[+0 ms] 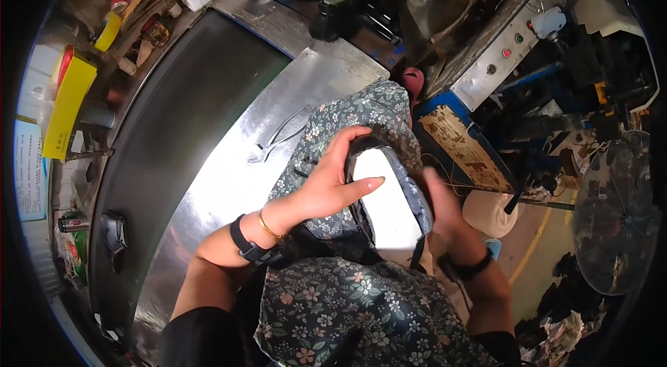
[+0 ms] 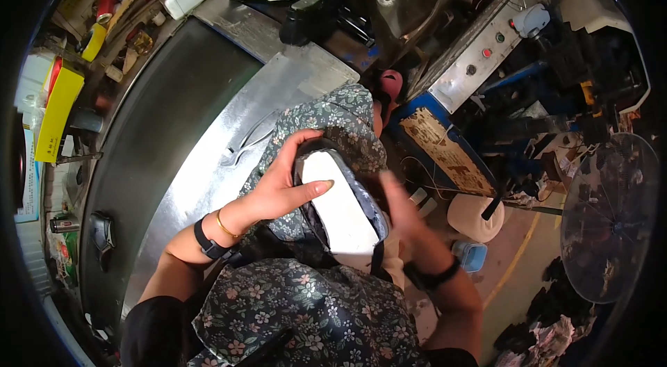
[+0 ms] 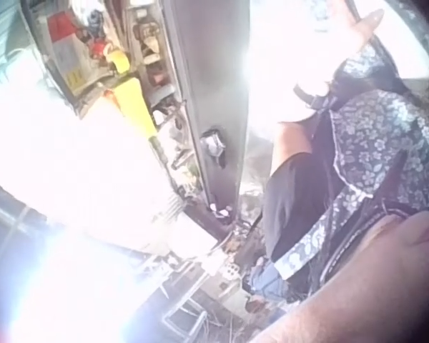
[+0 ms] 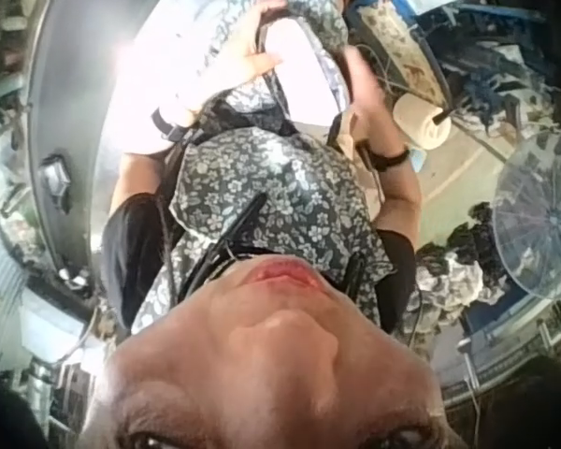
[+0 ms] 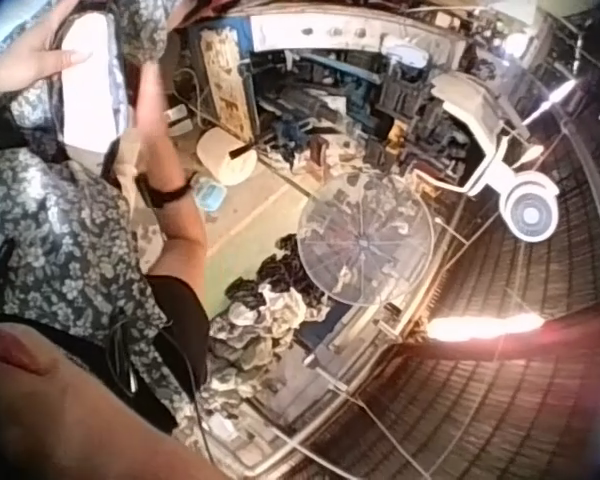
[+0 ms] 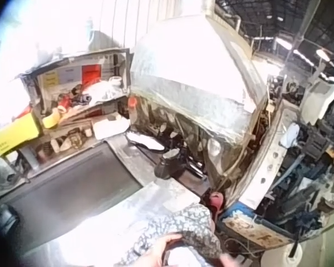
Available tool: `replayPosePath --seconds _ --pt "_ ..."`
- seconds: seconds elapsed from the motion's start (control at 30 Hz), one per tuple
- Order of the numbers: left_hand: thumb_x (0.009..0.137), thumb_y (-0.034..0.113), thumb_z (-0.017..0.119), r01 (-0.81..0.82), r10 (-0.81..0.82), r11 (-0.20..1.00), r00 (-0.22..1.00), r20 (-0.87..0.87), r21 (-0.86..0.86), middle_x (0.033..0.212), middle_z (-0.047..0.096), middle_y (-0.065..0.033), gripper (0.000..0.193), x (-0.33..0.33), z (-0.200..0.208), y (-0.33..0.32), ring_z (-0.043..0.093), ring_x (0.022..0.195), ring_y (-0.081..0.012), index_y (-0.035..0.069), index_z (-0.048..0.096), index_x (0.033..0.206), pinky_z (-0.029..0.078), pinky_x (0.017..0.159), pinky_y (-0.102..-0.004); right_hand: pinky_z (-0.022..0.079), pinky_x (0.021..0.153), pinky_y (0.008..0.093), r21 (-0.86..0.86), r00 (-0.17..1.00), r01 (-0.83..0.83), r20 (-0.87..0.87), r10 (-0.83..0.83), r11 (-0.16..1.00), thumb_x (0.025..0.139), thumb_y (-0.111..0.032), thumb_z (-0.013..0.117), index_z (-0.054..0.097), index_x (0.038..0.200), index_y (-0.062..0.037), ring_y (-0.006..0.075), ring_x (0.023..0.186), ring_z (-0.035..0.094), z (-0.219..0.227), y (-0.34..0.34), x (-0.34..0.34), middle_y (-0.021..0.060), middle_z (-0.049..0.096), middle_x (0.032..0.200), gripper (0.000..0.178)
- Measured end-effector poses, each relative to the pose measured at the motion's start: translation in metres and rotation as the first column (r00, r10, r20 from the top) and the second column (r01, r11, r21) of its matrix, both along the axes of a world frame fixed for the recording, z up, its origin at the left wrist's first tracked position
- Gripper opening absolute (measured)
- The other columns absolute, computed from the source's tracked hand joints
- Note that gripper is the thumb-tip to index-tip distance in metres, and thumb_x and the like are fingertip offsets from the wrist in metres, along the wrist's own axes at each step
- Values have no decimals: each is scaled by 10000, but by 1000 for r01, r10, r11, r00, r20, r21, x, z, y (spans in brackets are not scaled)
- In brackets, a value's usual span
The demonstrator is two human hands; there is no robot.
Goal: Checking and assembling shoe components on a factory production line.
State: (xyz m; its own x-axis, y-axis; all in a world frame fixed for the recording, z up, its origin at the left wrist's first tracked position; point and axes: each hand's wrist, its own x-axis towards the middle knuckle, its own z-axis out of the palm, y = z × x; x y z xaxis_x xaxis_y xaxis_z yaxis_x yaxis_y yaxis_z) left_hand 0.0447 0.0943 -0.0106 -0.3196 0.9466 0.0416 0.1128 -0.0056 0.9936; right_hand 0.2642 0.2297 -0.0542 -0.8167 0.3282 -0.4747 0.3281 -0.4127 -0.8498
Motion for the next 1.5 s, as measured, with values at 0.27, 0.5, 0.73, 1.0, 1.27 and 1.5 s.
replayPosePath --seconds 0.27,0.5,0.73,1.0,1.27,1.5 --pt "803 130 768 -127 121 992 974 -193 -17 1282 484 -228 687 7 0 12 484 1219 -380 -11 377 1350 375 1055 -409 529 806 469 901 916 -388 400 -24 193 947 -132 466 566 1206 45 418 964 638 64 -24 -50 258 659 1057 329" --pt "822 150 772 -62 60 998 997 -48 -24 1258 500 -179 704 -7 -7 13 483 1194 -265 -24 366 1369 378 1043 -365 364 1079 358 343 966 -192 -101 239 920 1050 -227 386 339 1479 -13 256 1315 467 27 23 -34 177 518 1380 481" --pt "822 80 764 -134 135 991 989 58 -11 1311 488 -139 732 2 6 19 479 1207 -219 -13 348 1417 392 1039 -322 394 1022 294 378 970 89 -242 5 921 1047 -224 467 318 1478 9 165 1207 497 25 -31 -21 113 540 1330 513" --pt "925 49 607 -133 80 985 914 -398 -108 1483 403 -198 788 34 11 -45 414 1365 -251 -59 114 1529 331 1111 -344 418 1004 291 222 926 343 -240 -290 913 1055 -294 449 293 1469 50 177 1186 529 22 -47 -53 147 546 1321 560" --pt "781 -109 482 21 -3 998 952 305 -58 1561 298 -156 840 22 7 -62 245 1465 -226 -31 143 1545 176 1188 -328 348 1082 337 472 927 261 -367 -82 842 1065 -278 405 239 1489 63 228 1302 452 5 -50 -38 199 458 1427 569" --pt "1035 372 448 -508 558 786 828 51 -352 1363 548 -237 544 24 -10 -2 491 1310 -273 -59 497 1365 334 1117 -358 374 1068 386 488 953 240 -281 -109 839 1062 -277 377 186 1491 60 336 1301 465 12 -59 -41 263 438 1419 578"
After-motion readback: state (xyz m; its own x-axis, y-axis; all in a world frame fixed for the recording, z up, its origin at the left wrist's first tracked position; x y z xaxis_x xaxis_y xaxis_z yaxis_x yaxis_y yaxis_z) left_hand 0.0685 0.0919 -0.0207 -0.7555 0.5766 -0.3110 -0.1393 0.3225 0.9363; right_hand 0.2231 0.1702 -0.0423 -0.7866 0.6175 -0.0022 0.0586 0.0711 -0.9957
